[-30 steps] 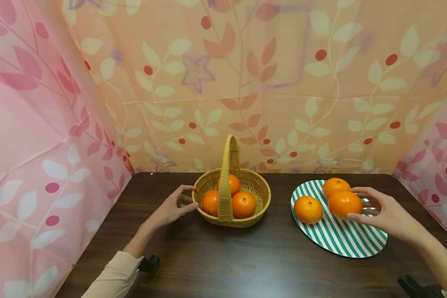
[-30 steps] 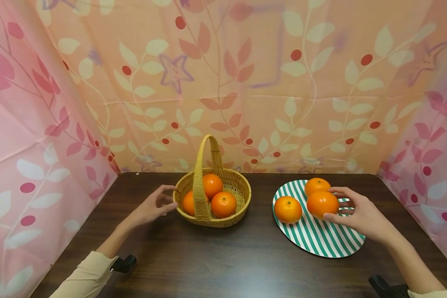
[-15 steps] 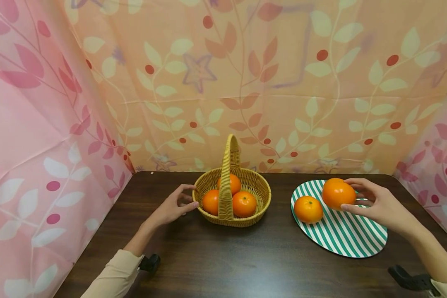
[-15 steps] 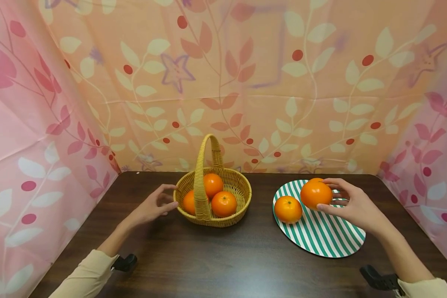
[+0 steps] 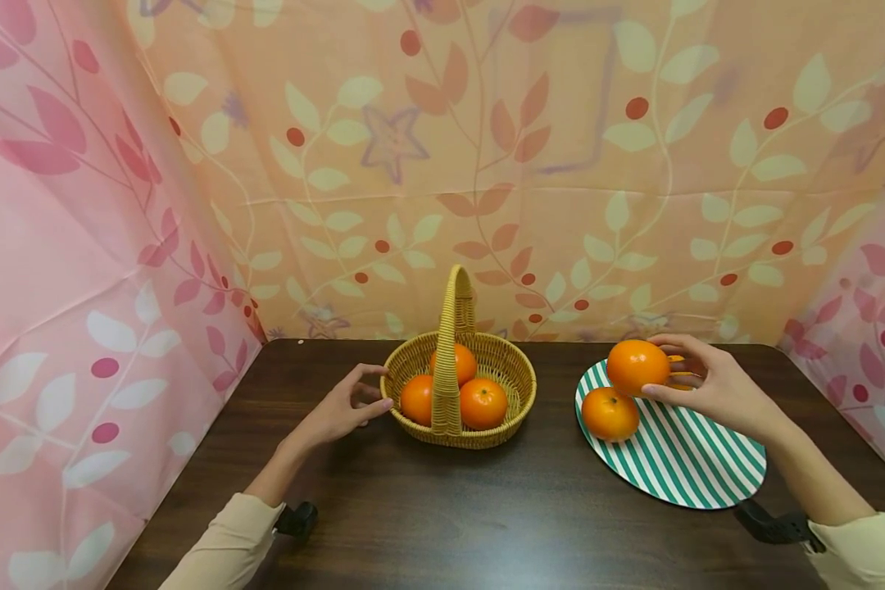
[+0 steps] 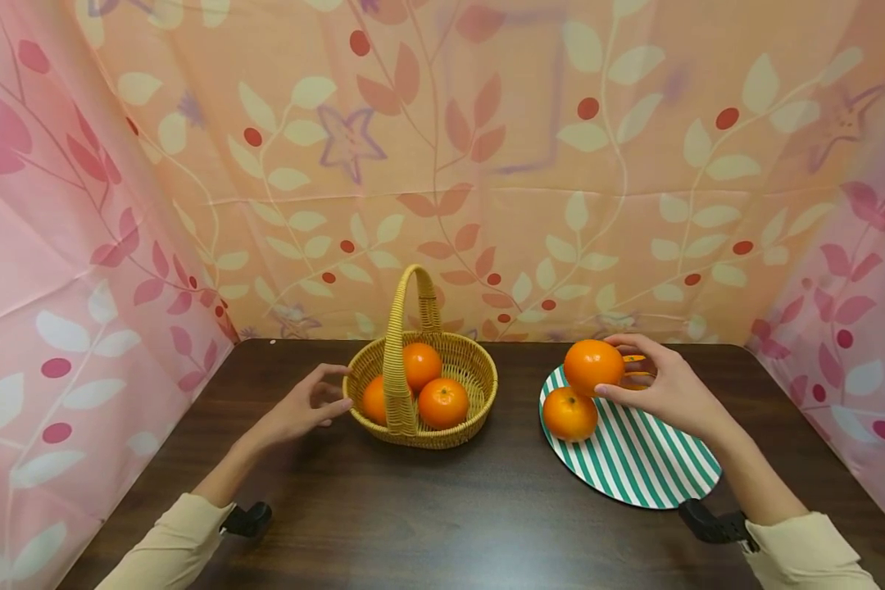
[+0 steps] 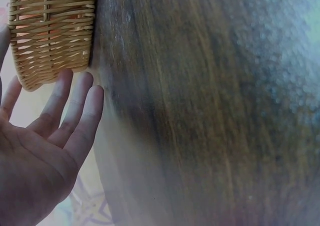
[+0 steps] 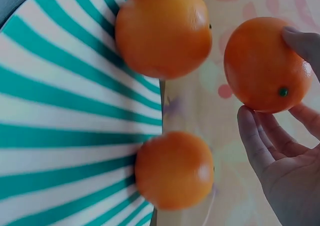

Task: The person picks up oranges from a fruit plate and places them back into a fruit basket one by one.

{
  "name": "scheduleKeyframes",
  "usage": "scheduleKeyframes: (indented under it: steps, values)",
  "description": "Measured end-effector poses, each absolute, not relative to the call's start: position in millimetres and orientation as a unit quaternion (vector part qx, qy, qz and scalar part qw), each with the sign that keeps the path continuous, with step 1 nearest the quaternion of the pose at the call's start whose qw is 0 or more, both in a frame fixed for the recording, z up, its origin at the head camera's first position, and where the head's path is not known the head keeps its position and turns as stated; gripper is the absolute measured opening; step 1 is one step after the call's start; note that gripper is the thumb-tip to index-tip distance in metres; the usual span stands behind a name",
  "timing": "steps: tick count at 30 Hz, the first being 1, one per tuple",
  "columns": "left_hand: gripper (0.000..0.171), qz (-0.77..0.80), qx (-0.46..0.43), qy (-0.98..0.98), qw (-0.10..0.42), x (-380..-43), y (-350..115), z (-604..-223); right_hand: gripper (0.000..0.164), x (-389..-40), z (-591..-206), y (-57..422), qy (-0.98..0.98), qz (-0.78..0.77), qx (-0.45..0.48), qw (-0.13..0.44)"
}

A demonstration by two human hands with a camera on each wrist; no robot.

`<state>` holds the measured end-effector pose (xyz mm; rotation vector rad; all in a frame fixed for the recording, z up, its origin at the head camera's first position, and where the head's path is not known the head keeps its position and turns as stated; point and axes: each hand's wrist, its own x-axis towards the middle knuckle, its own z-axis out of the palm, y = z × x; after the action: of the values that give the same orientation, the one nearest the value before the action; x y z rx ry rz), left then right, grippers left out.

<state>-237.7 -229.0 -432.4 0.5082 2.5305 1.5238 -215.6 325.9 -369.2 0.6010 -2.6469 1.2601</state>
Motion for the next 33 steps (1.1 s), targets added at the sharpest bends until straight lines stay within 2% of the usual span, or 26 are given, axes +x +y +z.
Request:
scheduleKeyframes:
  steps: [33]
  values:
    - [0.056, 0.508, 0.165, 0.841, 0.084, -243, -231, -436, 0.064, -284, -365, 223, -0.822, 0.498, 0.275, -0.015]
